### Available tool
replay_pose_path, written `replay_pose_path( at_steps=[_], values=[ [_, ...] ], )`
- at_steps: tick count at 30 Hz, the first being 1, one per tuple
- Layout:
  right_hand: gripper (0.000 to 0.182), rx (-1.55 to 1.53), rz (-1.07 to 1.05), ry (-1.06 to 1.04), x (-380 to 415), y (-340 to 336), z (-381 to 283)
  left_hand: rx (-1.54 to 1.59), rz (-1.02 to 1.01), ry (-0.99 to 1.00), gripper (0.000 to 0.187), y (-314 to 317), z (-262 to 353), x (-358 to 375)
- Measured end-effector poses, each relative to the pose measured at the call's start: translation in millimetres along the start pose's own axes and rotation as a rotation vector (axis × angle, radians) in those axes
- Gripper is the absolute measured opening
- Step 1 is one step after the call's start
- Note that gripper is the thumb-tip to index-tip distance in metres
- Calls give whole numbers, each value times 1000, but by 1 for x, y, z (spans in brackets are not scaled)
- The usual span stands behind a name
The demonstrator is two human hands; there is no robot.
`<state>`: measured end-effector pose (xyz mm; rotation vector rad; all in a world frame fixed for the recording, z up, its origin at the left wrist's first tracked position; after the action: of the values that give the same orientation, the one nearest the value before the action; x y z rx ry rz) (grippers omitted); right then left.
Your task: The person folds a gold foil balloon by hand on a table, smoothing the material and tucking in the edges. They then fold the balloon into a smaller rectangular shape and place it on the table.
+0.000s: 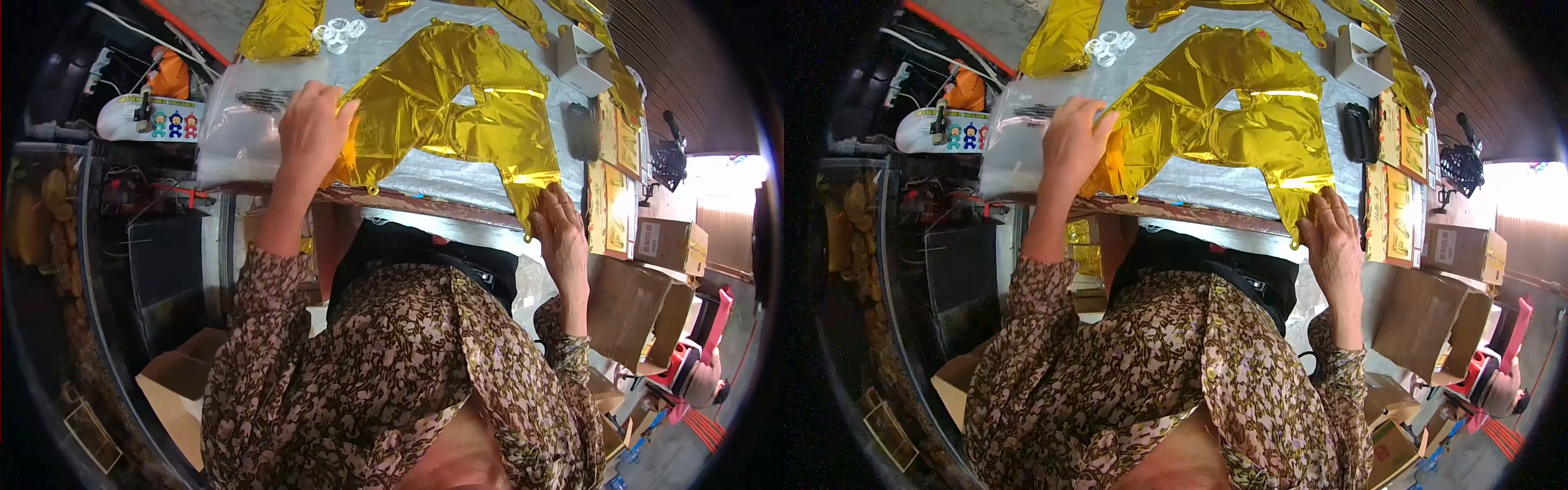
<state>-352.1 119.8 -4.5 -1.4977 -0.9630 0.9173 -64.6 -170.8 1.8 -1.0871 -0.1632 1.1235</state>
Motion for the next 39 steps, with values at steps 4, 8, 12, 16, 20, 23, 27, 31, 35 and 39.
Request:
replay_pose_path(
  at_steps=[4, 8, 12, 16, 20, 23, 27, 31, 35, 39],
  values=[
    [43, 28, 14, -8, 1, -3, -4, -127, -34, 42, 28, 18, -3, -12],
    [44, 12, 34, -8, 2, -4, -4, -28, -115, -48, 27, 31, -17, -16],
    [47, 64, 56, -19, 2, 0, 2, 26, -133, -69, 26, 34, -20, -17],
    [49, 76, 42, 5, 1, 1, 4, 131, -181, -122, 23, 34, -21, -15],
    [52, 77, 37, 25, 2, 3, 7, 186, -192, -152, 23, 33, -25, -14],
    [52, 85, 45, 21, 2, 4, 7, 218, -191, -129, 23, 32, -24, -13],
    [51, 85, 64, 15, 2, 2, 8, 261, -232, -225, 24, 31, -25, -13],
    [52, 44, 54, 18, 3, 1, 6, 227, -226, -200, 24, 32, -24, -13],
    [50, 67, 42, 20, 0, 3, 7, 144, -195, -185, 31, 28, -11, -15],
    [50, 81, 42, 16, -1, 3, 7, 116, -196, -176, 33, 34, -18, -13]
  ],
)
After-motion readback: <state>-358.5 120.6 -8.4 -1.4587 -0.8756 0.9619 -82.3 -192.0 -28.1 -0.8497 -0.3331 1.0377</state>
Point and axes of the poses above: each hand's wrist, its own x-axis away from the middle knuckle, its own y-axis out of the palm, z = x × y, the point moved 8 cm from there along -x, towards the middle knuckle, and after that the axes turned 13 degrees about x, right-handed, at the moved point
